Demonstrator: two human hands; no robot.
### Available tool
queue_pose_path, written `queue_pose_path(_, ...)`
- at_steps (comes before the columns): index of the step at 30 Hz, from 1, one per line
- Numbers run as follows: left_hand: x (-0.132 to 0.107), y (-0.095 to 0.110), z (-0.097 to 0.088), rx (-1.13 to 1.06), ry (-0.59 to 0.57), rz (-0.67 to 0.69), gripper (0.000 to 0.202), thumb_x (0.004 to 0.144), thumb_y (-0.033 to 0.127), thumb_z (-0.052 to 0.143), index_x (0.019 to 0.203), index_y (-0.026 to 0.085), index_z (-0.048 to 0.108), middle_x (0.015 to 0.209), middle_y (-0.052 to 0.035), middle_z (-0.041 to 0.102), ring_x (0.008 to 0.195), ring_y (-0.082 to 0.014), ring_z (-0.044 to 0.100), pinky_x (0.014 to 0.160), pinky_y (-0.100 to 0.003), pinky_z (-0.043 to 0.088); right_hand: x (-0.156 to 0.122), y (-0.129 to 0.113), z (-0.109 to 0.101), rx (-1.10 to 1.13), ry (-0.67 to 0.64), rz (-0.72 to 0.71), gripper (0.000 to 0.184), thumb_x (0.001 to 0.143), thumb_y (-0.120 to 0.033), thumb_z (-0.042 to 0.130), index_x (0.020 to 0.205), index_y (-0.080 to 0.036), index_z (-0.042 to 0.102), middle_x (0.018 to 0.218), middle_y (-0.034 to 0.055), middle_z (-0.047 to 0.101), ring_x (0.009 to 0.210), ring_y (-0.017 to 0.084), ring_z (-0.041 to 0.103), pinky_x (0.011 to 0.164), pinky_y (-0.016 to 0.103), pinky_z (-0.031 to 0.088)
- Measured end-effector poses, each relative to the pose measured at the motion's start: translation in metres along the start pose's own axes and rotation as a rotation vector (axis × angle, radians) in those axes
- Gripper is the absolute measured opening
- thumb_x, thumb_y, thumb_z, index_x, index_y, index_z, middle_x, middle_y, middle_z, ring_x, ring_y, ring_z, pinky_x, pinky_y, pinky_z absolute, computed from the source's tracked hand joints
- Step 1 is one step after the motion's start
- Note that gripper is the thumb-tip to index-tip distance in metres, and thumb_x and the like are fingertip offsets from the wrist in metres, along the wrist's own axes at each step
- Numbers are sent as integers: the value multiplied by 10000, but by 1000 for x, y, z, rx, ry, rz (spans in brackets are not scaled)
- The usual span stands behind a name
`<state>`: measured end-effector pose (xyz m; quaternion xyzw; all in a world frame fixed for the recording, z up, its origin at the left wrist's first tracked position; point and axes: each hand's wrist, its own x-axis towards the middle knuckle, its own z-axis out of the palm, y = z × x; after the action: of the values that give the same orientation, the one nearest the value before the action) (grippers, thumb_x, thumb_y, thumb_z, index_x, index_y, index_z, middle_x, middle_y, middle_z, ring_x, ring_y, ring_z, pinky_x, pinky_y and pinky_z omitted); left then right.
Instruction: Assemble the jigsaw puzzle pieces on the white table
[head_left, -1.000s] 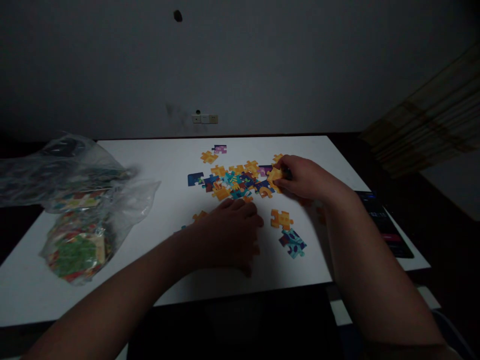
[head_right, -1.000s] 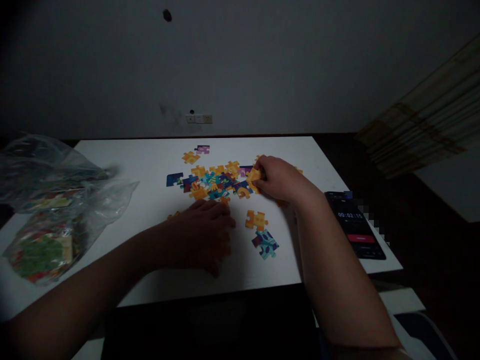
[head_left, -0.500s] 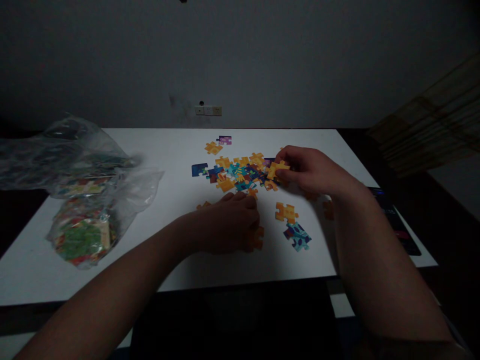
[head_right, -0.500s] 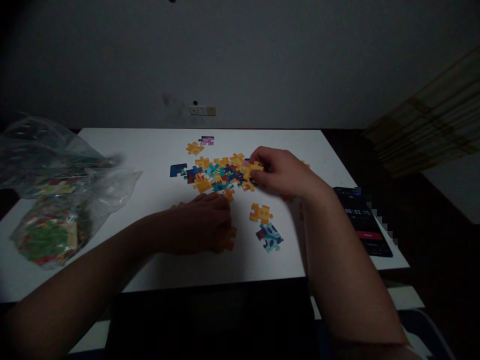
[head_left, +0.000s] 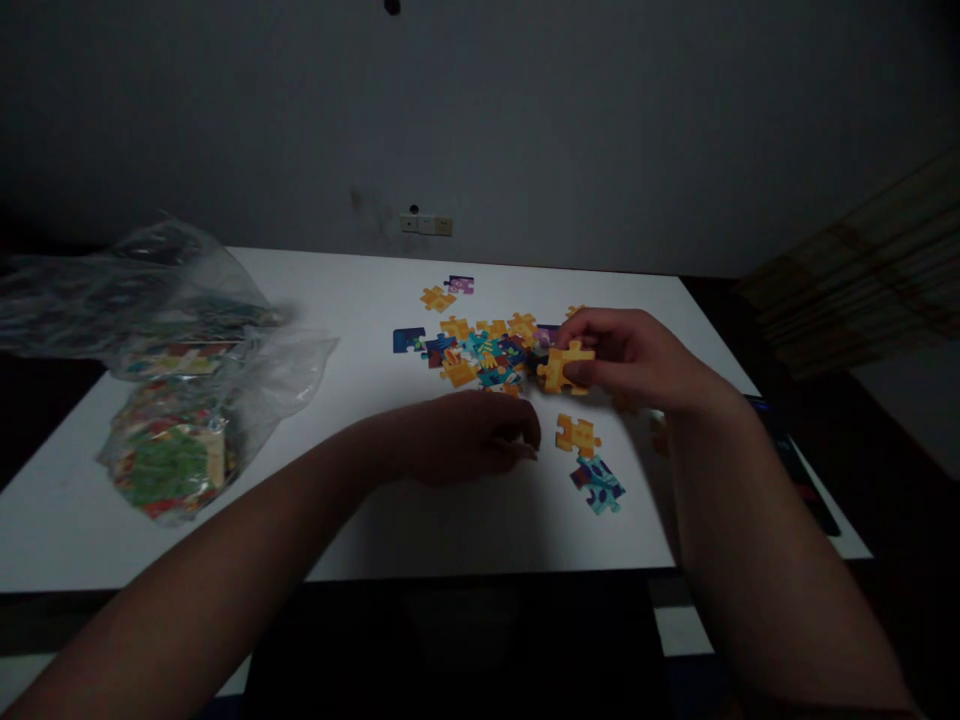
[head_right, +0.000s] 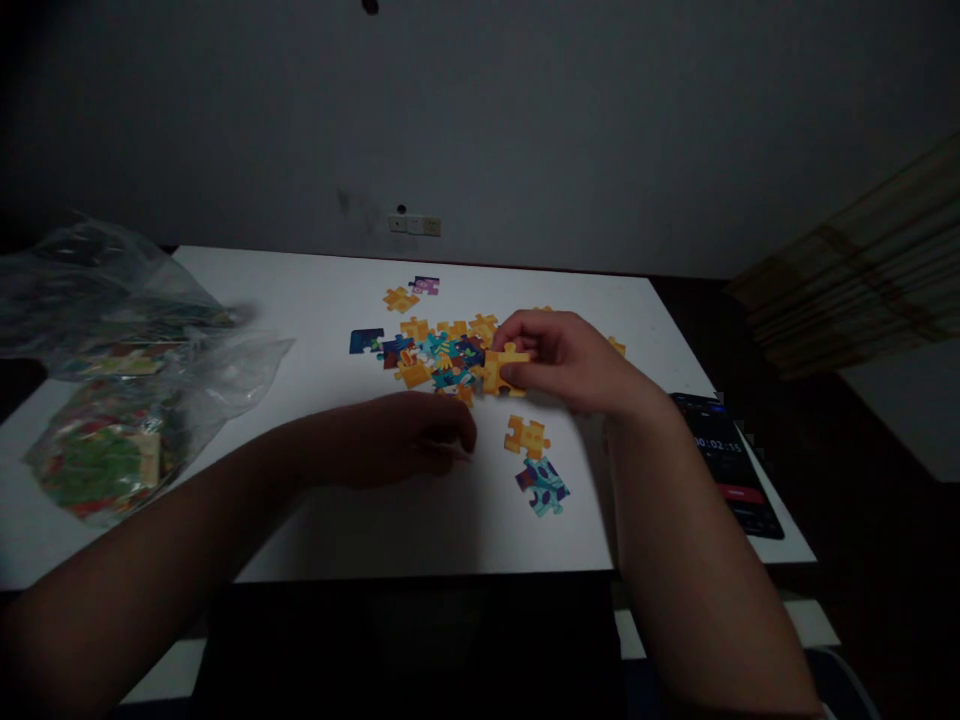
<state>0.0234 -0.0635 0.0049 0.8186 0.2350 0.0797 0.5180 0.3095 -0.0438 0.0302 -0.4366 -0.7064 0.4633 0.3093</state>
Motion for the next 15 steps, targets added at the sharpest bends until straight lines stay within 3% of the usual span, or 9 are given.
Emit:
queue_pose_path(3,1,-5,-14,-389,202,-15,118,941,199,717,1052,195,678,842,-10,759,763,-162,736,741,-299,590,0,-2,10,98,45,-37,213,823,-333,903,951,-236,764,757,-9,697,605,141,581,538,280,427)
queue_pose_path(7,0,-4,-25,-615,425,-44,190,895,304,800,992,185,689,754,-4,748,640,-135,698,656,-275,576,3,1,24,121,111,-85,232,829,-365,915,836,-236,723,690,-26,636,563,120,503,496,266,370)
queue_pose_path(15,4,-1,-19,-737,387,-85,284,822,335,859,1001,151,738,815,-59,809,670,-158,746,687,-296,621,6,4,36,144,225,-128,301,823,-405,947,815,-250,689,687,-31,618,552,124,504,490,272,384)
